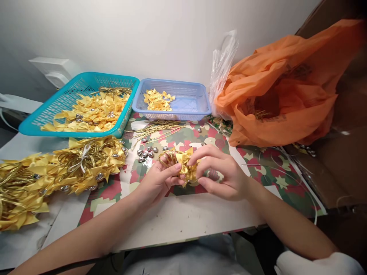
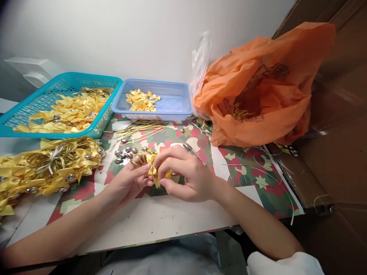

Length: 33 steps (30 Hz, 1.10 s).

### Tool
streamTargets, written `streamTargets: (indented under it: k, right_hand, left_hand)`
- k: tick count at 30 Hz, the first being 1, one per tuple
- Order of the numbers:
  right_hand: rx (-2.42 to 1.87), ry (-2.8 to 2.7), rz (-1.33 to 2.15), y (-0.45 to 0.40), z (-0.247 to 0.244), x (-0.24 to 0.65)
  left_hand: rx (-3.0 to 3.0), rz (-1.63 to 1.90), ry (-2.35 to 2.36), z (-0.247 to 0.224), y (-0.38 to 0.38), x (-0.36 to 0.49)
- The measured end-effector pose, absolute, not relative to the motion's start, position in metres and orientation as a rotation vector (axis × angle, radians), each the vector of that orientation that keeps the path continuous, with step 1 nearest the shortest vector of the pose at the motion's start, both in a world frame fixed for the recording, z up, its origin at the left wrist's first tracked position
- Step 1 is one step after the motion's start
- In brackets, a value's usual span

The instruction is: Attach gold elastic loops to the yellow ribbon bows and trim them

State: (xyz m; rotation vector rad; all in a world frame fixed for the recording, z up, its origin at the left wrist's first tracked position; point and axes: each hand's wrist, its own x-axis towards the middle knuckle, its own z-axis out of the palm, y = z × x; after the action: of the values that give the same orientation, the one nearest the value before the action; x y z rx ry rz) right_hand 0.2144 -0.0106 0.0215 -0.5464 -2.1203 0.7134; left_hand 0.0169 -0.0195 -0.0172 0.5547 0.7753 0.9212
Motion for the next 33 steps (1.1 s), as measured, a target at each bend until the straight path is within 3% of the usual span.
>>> streamTargets:
  k: [4, 8, 11, 18, 23, 27, 33]
  right_hand:
    - [-1.078, -1.957, 0.435, -0.003, 0.011, 0.237]
    - [-1.692, -2.128, 0.226, 0.004, -0.011, 0.258]
    - [-1.852, -2.258, 0.211, 0.002, -0.024, 0.262]
    - [-1.777, -2.289, 0.015, 0.004, -0.034, 0.259]
    - [-1.486, -1.837, 0.431, -0.005, -0.026, 0.263]
    - [-1.085, -1.944, 0.761, -0.017, -0.019, 0.253]
    - [-0.927, -1.975, 0.733, -0.021, -0.018, 0.23]
  left_hand:
    - [0.472, 0.935, 0.789, -0.018, -0.019, 0.016]
    - [0.423, 0.938, 0.775, -0.017, -0.019, 0.016]
    - [0.41, 0.94, 0.761, -0.016, -0.019, 0.017]
    - [0.383, 0.938, 0.752, -0.015, -0.021, 0.017]
    - [0.41, 0.919, 0.721, -0.017, -0.021, 0.016]
    - [0.451, 0.913, 0.7, -0.019, -0.022, 0.017]
    - [0.505, 0.906, 0.702, -0.02, -0.025, 0.02]
